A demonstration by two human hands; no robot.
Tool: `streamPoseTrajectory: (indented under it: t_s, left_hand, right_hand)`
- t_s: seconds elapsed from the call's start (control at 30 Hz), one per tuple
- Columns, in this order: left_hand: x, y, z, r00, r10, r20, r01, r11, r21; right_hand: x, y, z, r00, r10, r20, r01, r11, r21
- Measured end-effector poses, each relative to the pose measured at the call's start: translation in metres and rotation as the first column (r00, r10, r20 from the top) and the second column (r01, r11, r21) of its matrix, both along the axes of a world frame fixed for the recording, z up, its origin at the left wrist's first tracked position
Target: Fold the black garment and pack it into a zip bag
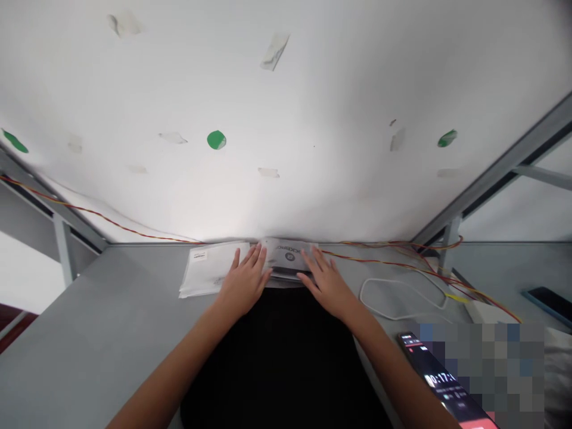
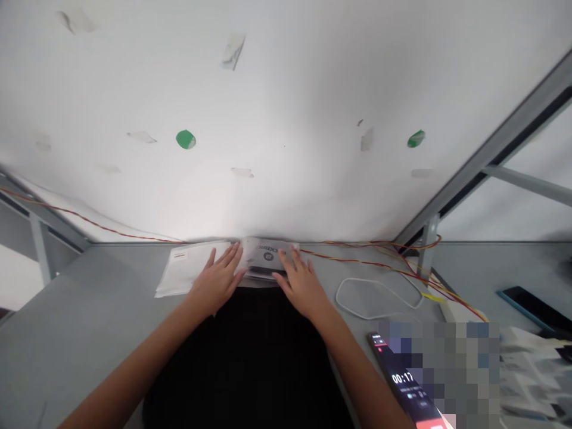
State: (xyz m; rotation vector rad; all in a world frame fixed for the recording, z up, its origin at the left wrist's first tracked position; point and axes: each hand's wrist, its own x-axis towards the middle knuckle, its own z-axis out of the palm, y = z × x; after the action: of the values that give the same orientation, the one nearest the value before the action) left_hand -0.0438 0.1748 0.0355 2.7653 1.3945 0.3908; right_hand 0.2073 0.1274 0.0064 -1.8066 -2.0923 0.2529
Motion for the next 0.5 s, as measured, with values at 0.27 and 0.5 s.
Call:
streamPoseTrajectory:
  t_s: [0.27,0.5]
  left_hand:
    - [-0.038,-0.037,-0.025,0.994,0.043,0.098,-0.028,0.988,-0.152]
    - [-0.028,-0.018,-0.023,0.994,0.087,0.06,-0.075,0.979,-0.187]
  right_hand:
    - [0.052,-0.071,-0.035,0.978,-0.093,-0.186,0.121,0.982,0.143]
    - [0.046,-0.044,-0.031,0.97,-0.147,-0.196,0.168,0.981,0.096]
